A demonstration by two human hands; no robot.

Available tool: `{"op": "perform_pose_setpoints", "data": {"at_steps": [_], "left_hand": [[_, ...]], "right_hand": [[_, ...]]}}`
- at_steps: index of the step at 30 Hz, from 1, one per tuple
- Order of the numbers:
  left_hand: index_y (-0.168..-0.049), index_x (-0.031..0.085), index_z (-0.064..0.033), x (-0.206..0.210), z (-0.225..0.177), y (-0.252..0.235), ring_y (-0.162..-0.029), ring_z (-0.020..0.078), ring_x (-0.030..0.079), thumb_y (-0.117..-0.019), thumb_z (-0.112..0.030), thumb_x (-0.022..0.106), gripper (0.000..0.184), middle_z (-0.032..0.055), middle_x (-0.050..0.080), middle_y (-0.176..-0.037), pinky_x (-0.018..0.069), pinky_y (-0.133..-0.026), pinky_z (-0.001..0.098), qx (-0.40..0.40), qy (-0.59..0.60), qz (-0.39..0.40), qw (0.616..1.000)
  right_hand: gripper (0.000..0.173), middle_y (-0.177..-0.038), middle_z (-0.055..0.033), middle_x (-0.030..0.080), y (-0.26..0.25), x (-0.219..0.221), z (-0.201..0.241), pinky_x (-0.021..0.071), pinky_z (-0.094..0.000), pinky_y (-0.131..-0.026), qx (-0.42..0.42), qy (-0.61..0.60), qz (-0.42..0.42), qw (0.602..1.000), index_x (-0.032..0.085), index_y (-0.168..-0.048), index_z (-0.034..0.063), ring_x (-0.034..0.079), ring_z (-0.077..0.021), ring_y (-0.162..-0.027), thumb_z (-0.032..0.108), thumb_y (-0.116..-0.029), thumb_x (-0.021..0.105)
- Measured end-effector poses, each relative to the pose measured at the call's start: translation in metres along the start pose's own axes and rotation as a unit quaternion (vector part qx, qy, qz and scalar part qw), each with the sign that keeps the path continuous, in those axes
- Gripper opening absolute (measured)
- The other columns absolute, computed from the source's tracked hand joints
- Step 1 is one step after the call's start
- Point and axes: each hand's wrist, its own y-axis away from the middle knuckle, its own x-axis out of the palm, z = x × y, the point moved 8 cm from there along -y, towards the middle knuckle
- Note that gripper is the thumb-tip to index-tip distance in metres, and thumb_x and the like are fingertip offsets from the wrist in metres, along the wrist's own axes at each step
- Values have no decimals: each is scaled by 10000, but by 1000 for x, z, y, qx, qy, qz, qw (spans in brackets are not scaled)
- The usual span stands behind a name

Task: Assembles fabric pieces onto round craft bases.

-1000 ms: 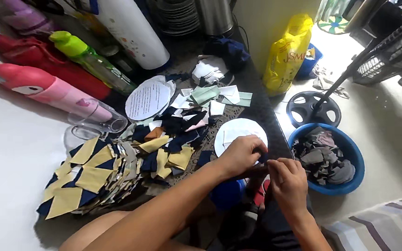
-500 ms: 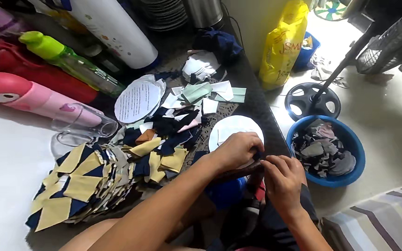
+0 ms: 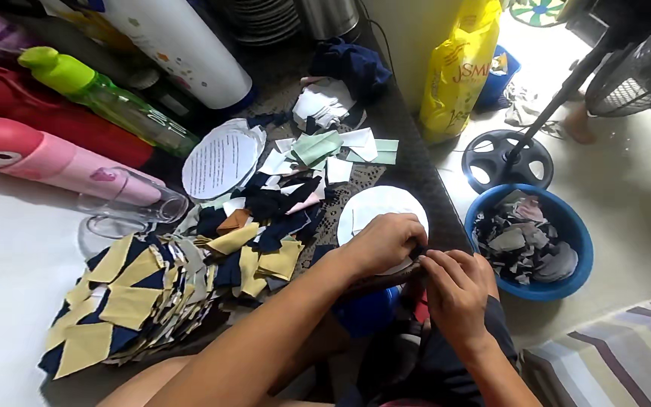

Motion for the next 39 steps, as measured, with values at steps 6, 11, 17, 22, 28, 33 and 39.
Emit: {"op": "perform_pose_setpoints", "data": {"at_steps": [6, 11, 17, 22, 28, 33, 39], "left_hand": [[-1012, 758, -67, 1, 1, 0, -969, 161, 690, -982, -93, 584, 178, 75, 723, -1024, 557, -867, 369, 3, -1, -10, 1000], [-1094, 746, -52, -4, 0, 3, -984, 184, 687, -984, -85, 586, 197, 97, 718, -1053, 551, -891, 377, -41, 4, -10, 999], [-1167, 692, -61, -18, 23, 12, -939, 182, 701, -977, -80, 637, 199, 102, 723, -1056, 566, -882, 402, -193, 54, -57, 978], [-1158, 682, -54, -18, 29, 15, -910, 190, 702, -972, -77, 643, 192, 102, 719, -1025, 570, -860, 410, -207, 44, -83, 974], [-1049, 717, -13, -32, 19, 32, -881, 361, 701, -938, -4, 618, 148, 168, 697, -965, 580, -752, 518, -166, -190, -232, 940], [-1250, 725, -74, -2, 3, 43, -1365, 387, 538, -1032, -199, 492, 343, 139, 645, -1390, 403, -1105, 625, -134, -175, -282, 934], [-1589, 389, -87, 23, 15, 37, -1546, 379, 264, -1086, -400, 364, 593, 148, 343, -1653, 169, -1216, 659, -230, -169, -183, 941]], "right_hand": [[271, -1088, -8, 771, -3, 5, 3, 452, -392, -928, -24, 16, 0, 1000, 802, -1009, 181, 646, -230, -1054, 123, -974, 539], [276, -1077, -1, 772, -3, 10, 2, 456, -408, -909, -31, 39, 16, 999, 802, -978, 185, 654, -235, -1042, 116, -956, 535], [280, -1070, 4, 772, -4, 10, 2, 446, -403, -907, -37, 38, 14, 999, 801, -974, 186, 650, -232, -1031, 110, -953, 532], [283, -1078, 5, 771, -4, 10, 1, 437, -401, -904, -40, 38, 16, 998, 801, -979, 190, 645, -226, -1026, 110, -955, 531], [278, -1072, 4, 774, -5, 11, 1, 462, -408, -894, -45, 47, 15, 998, 804, -976, 192, 661, -233, -1031, 106, -943, 542], [292, -1065, -11, 776, -4, 10, 3, 459, -405, -903, -45, 42, 18, 998, 808, -976, 181, 661, -241, -1032, 113, -949, 526], [301, -1063, -58, 774, -9, 6, 6, 454, -423, -890, -45, 46, 30, 997, 815, -970, 156, 661, -283, -1041, 136, -952, 515]]}}
